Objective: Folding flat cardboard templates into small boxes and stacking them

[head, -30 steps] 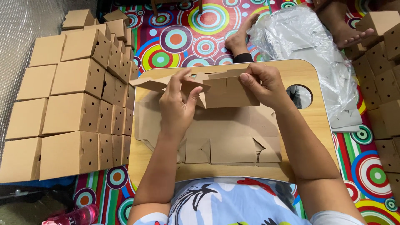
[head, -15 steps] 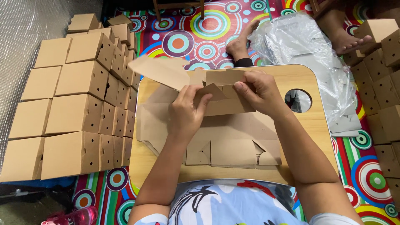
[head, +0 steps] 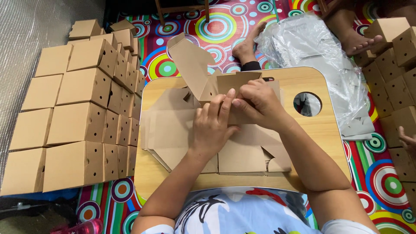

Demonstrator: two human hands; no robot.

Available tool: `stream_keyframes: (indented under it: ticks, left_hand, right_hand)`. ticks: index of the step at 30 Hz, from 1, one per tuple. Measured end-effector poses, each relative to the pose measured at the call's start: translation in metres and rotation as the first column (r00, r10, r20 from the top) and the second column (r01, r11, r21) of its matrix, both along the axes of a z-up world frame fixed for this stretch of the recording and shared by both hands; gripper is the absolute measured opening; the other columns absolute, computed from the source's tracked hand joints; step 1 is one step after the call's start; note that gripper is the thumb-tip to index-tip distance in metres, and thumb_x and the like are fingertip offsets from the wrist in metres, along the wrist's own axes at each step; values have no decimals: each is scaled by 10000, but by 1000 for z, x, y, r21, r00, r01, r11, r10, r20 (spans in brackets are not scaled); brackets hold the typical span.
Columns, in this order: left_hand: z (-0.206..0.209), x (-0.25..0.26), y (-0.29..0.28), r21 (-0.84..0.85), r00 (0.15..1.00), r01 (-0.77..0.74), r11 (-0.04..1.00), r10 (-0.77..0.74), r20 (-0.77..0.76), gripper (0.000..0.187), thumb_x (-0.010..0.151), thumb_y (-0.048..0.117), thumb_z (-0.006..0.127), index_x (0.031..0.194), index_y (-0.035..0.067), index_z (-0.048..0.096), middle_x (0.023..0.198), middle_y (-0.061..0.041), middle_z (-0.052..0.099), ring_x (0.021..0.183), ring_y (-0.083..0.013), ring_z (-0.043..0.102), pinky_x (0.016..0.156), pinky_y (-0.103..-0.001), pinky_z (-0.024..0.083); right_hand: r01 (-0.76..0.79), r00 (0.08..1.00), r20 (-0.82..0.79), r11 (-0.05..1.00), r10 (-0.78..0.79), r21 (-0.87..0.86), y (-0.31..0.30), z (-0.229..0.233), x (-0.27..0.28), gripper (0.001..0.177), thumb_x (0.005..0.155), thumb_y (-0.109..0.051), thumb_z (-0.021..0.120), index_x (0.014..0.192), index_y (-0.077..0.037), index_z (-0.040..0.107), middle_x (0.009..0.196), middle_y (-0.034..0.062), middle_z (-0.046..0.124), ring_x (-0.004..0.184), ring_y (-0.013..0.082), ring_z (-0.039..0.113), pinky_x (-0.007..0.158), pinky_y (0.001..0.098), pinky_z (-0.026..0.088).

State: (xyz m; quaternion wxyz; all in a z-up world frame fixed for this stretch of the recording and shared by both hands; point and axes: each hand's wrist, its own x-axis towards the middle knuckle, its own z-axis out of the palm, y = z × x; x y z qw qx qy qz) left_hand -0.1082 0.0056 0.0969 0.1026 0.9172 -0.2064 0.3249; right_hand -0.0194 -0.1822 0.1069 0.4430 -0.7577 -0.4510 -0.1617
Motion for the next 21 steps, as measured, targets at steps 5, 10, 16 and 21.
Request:
stream_keyframes:
  ticks: [5,10,16,21]
  left_hand:
    - [8,-5,9,-121,994,-42,992,53,90,1049,577,197,946,1504,75,470,1172,-113,597,886,-265,612,699,-375,442]
    - [23,-18,33,-419,994,98,903,-66,90,998,501,148,967,1389,53,521,1183,-82,627,1066,-286,652,837,-389,499]
    - [-16,-26,69,-762,968,149,630,-252,-19,927,575,161,937,1382,36,498,1183,-110,646,1099,-270,618,933,-372,498]
    - [-79,-32,85,-872,851,-191,451,-367,-376,1007,455,317,999,1333,141,537,1242,-31,670,1180,-161,622,1056,-362,523]
  right_hand:
    - [30,985,169,998,-39,58,4,34,-33,284,1032,-393,569,939,-133,636,898,49,608,891,260,600,1052,447,339]
    - [119,923,294,911,-248,394,-14,51,-39,540,1031,-585,473,1206,-80,551,1317,190,528,1267,337,484,1215,476,189]
    - [85,996,-76,847,-53,525,-14,54,-44,890,827,-692,627,1498,-219,283,1712,144,235,1606,299,337,1308,392,306]
    - [-255,940,-22,746,340,615,-9,42,-48,1041,710,-497,778,1572,-285,234,1740,207,143,1622,362,300,1282,446,414]
